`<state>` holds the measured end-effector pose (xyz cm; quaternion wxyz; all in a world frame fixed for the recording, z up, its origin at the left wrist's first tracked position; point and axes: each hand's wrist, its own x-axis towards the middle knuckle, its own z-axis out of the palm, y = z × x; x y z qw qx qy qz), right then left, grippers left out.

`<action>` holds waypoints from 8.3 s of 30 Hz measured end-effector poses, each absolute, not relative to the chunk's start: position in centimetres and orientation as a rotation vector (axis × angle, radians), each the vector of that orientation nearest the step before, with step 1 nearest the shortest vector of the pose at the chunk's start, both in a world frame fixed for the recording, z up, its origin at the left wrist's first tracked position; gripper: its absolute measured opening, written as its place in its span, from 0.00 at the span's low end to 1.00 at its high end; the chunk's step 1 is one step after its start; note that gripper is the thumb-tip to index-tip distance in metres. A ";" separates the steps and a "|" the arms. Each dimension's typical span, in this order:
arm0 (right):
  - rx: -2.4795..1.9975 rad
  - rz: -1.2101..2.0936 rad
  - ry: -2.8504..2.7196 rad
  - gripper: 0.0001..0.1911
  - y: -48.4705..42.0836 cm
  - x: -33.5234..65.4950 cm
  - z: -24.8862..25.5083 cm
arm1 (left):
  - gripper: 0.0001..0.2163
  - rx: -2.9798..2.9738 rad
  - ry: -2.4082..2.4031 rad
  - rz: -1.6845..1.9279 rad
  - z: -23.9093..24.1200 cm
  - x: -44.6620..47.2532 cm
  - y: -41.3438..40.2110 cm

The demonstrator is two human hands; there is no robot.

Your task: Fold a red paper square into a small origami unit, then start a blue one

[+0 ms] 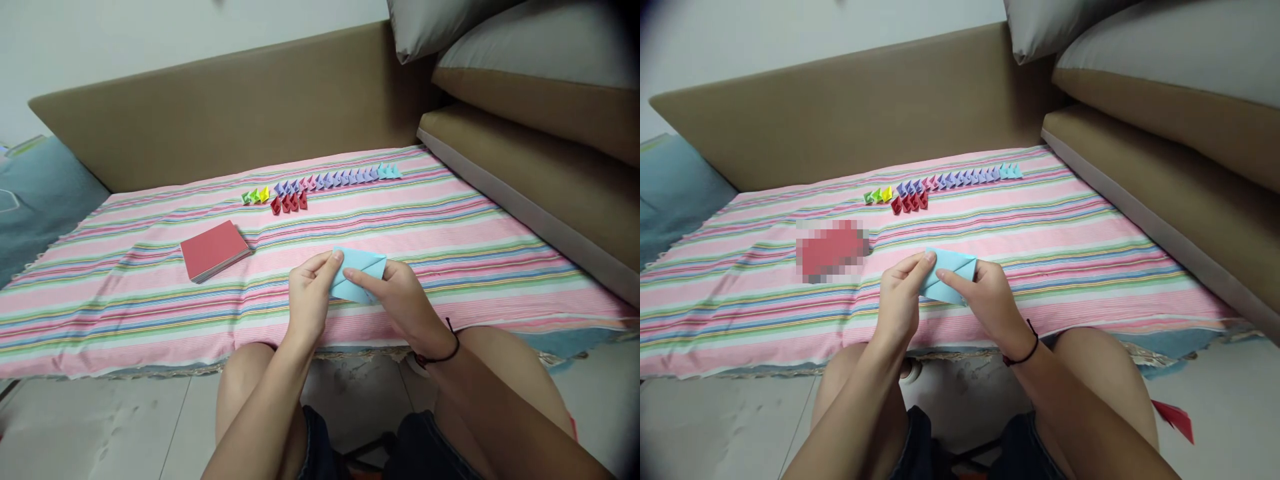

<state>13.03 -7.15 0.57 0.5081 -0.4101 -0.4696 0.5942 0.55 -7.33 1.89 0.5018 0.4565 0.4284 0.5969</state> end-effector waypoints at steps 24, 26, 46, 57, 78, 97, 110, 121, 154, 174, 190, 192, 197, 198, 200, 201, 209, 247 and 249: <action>-0.925 1.474 -1.230 0.18 -6.0 15.1 1.3 | 0.10 1.131 1.085 1.382 1.9 -0.2 -6.8; -0.926 1.466 -1.237 0.18 -6.0 15.1 1.2 | 0.10 1.129 1.086 1.381 2.0 -0.3 -6.8; -0.844 1.559 -1.118 0.16 -5.5 16.2 2.1 | 0.10 1.085 1.119 1.384 1.9 -0.8 -6.3; -1.077 1.401 -1.522 0.16 -5.7 15.4 1.2 | 0.10 1.270 1.175 1.285 2.1 -0.3 -6.8; -1.202 1.111 -1.424 0.14 -5.7 15.1 1.1 | 0.09 1.382 1.131 1.147 0.7 -0.1 -6.2; -1.168 1.080 -1.408 0.15 -5.2 15.8 1.0 | 0.13 1.068 1.256 1.198 1.6 -1.8 -5.5; -1.154 1.047 -1.450 0.14 -5.2 15.4 0.6 | 0.11 1.233 1.093 1.225 1.2 -0.4 -5.8; -1.171 1.062 -1.521 0.15 -5.0 15.3 0.5 | 0.08 1.290 1.247 1.182 1.1 -1.3 -5.6; -0.886 1.496 -1.311 0.20 -4.7 15.2 0.2 | 0.16 1.233 1.153 1.267 1.3 -1.7 -5.3; -0.864 1.053 -1.677 0.09 -5.1 17.0 1.9 | 0.05 1.421 1.118 1.404 1.7 -1.6 -5.7; -0.978 1.156 -1.255 0.13 -5.1 15.4 0.9 | 0.11 1.453 0.997 1.392 1.4 -1.1 -5.9; -0.993 1.145 -1.239 0.13 -5.2 15.3 0.8 | 0.12 1.439 0.970 1.410 1.4 -0.9 -5.9; -1.001 1.111 -1.254 0.11 -5.3 15.0 0.7 | 0.12 1.448 1.022 1.397 1.6 -0.6 -6.1; -0.995 1.102 -1.258 0.11 -5.3 14.9 0.7 | 0.13 1.443 1.042 1.394 1.6 -0.5 -6.2; -0.985 1.092 -1.265 0.11 -5.4 14.7 0.7 | 0.15 1.438 1.083 1.415 1.6 -0.3 -6.2; -0.982 1.088 -1.265 0.11 -5.4 14.6 0.6 | 0.16 1.439 1.099 1.437 1.6 -0.2 -6.3; -0.987 1.013 -1.321 0.11 -5.8 14.3 0.5 | 0.16 1.276 1.081 1.492 1.6 0.0 -6.5; -0.940 1.491 -1.244 0.18 -5.3 14.1 0.3 | 0.10 1.071 1.223 1.410 1.3 -1.1 -5.9; -0.946 1.523 -1.279 0.15 -5.4 13.9 0.1 | 0.10 1.069 1.241 1.433 1.3 -1.1 -5.8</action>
